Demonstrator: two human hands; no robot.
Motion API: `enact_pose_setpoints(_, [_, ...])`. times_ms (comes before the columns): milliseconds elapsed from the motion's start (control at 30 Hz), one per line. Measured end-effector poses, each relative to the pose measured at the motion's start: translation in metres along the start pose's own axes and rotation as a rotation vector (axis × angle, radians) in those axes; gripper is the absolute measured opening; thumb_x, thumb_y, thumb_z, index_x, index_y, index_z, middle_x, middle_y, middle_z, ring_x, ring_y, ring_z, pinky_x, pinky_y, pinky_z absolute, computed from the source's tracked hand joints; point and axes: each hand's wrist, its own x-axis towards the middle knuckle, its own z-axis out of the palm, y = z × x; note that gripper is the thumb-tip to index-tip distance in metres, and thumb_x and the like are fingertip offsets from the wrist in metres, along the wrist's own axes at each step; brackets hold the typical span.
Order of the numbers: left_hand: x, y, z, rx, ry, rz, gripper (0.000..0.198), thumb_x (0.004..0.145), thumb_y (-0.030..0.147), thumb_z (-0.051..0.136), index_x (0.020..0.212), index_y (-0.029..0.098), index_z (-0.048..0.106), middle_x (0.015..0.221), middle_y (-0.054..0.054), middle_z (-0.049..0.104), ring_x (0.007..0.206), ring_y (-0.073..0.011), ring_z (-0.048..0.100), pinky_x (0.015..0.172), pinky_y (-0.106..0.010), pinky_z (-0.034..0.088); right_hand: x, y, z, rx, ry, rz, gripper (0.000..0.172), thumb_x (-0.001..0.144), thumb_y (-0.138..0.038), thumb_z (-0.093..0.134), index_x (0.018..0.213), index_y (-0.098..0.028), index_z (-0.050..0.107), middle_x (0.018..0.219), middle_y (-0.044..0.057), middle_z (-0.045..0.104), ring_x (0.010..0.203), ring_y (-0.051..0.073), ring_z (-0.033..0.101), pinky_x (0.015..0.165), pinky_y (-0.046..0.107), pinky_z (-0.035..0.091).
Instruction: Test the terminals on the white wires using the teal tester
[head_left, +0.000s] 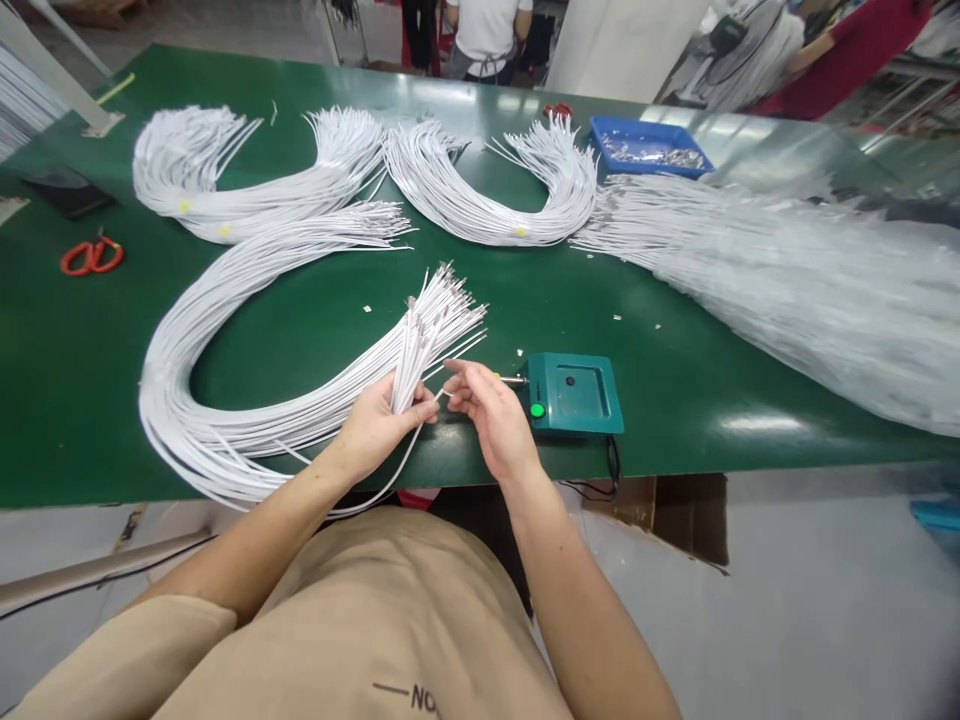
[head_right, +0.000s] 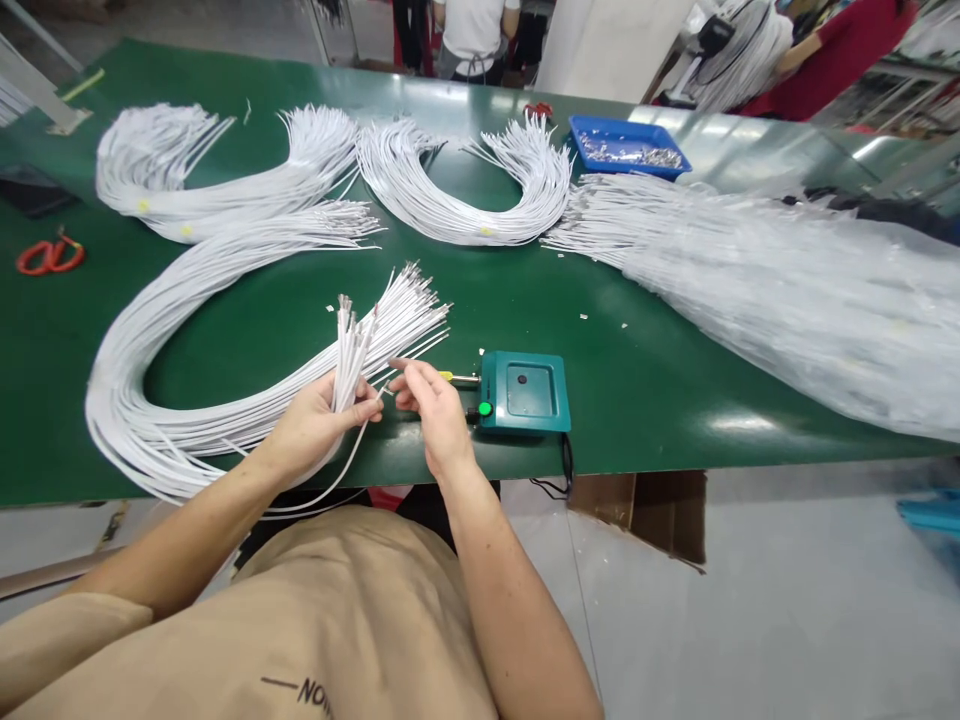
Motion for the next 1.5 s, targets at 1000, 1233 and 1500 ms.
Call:
enact_pose_setpoints(1000, [0.003, 0.010, 0.002, -0.206, -0.105, -0.134, 0.037, 0.073, 0.025, 0.072, 0.107, 0.018, 0.057, 0.081, 0.001, 0.058, 0.067, -0.0102, 0.060, 0.051, -0.018, 0.040, -0.007, 0.014, 0.001, -1.009, 0.177, -0.513, 0.022, 0.091, -0.024, 0.045, 0.079, -0.017, 0.063, 0.078, 0.005, 0.066, 0.076, 0.017, 0.058, 0.073, 0.029, 0.043])
enact_pose_setpoints(1233, [0.024, 0.012, 0.001, -0.343, -0.271, -0.298, 0.042, 0.071, 0.014, 0.071, 0.112, 0.015, 0.061, 0.077, 0.000, 0.057, 0.064, -0.0084, 0.061, 0.050, -0.015, 0.043, -0.001, 0.016, -0.009, -1.663, 0.133, -0.789, 0.029, 0.094, -0.022, 0.036, 0.076, -0.017, 0.058, 0.076, 0.008, 0.059, 0.076, 0.022, 0.048, 0.072, 0.035, 0.035])
enact_pose_setpoints(1500, [0.037, 0.006, 0.012, -0.173, -0.183, -0.234, 0.048, 0.070, 0.022, 0.073, 0.116, 0.018, 0.059, 0.080, 0.001, 0.057, 0.067, -0.0113, 0.066, 0.048, -0.015, 0.041, 0.016, -0.034, -0.036, -1.760, 0.024, -0.577, 0.013, 0.088, -0.018, 0.050, 0.096, -0.016, 0.060, 0.091, 0.009, 0.067, 0.088, 0.024, 0.052, 0.081, 0.036, 0.033])
